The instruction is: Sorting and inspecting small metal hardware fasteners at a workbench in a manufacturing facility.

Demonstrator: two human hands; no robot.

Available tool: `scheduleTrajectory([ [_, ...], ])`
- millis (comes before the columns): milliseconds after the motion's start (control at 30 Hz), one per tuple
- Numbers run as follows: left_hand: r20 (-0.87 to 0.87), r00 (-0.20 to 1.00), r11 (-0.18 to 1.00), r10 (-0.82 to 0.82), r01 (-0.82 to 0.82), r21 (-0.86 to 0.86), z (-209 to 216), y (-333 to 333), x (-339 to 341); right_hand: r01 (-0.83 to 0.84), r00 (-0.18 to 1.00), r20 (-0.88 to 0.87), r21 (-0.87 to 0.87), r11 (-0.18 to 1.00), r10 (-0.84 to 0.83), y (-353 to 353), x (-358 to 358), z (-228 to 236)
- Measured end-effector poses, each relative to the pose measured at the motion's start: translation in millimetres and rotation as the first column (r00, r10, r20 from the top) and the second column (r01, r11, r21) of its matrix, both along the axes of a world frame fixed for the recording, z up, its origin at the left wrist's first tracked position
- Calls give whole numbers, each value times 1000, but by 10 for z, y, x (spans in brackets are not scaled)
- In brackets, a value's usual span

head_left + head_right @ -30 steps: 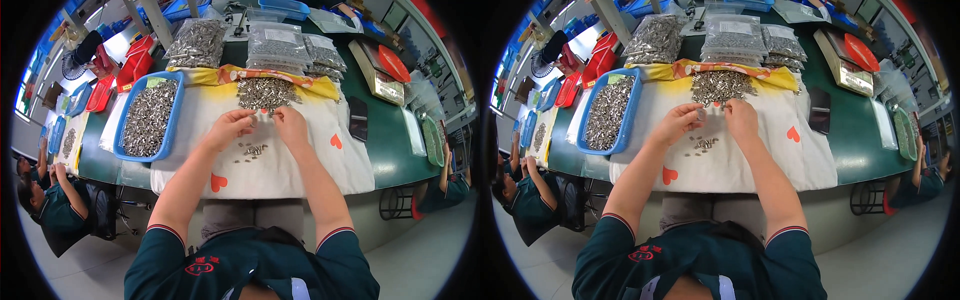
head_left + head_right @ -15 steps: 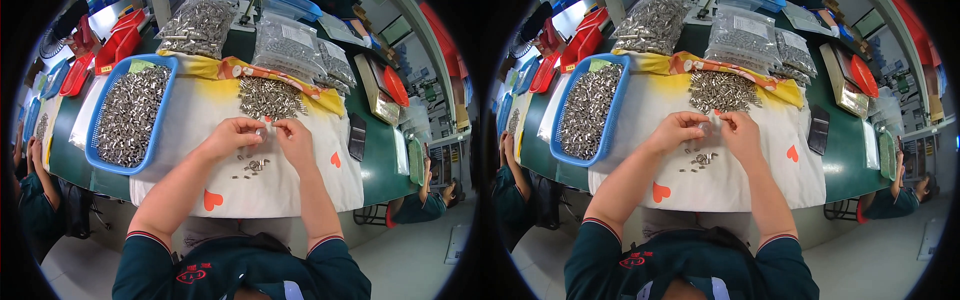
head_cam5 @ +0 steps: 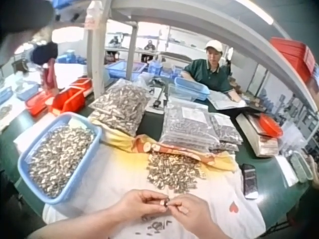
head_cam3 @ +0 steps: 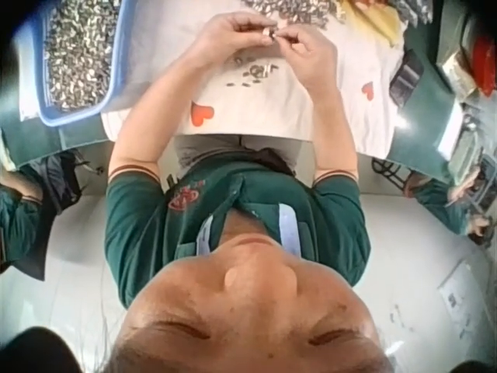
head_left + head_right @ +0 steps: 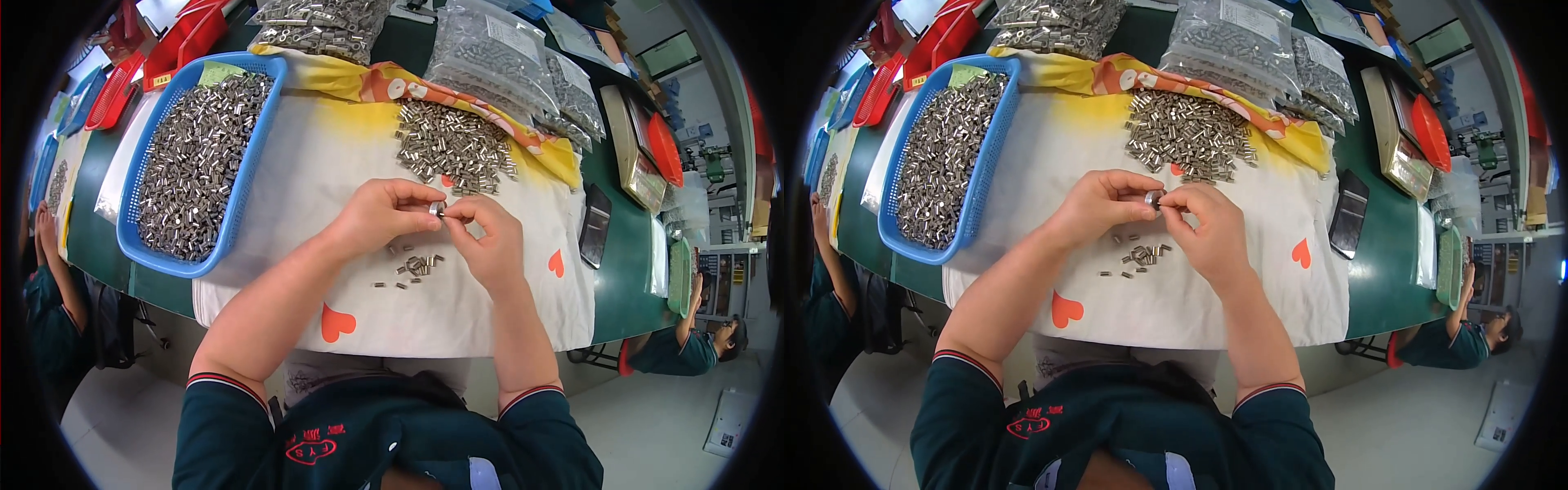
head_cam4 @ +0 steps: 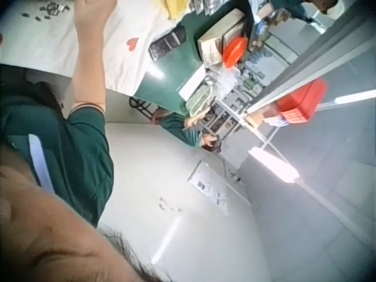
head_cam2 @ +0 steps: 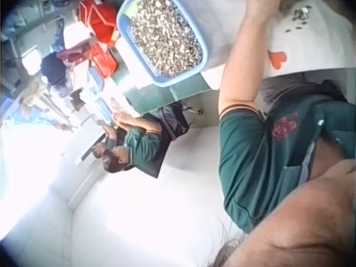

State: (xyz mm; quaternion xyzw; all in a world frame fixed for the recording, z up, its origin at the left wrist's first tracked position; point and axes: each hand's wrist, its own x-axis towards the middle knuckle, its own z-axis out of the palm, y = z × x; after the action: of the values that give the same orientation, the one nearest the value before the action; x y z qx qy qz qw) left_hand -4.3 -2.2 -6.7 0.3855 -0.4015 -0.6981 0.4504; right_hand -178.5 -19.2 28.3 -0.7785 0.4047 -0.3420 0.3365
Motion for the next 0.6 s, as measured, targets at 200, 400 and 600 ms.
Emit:
scheduleTrajectory([
  [200,124,991,999,48,-46,-18,53,29,-24,-16,1000,-15,-102,995,14,16,18,-41],
  [400,159,987,1000,3,-4,10,50,13,-4,-66,997,-28,242,968,75,-63,-70,48],
  [600,302,951,996,-68,80,-27,176,48,-15,159,985,-93,160,974,-146,-258,-220,-18],
])
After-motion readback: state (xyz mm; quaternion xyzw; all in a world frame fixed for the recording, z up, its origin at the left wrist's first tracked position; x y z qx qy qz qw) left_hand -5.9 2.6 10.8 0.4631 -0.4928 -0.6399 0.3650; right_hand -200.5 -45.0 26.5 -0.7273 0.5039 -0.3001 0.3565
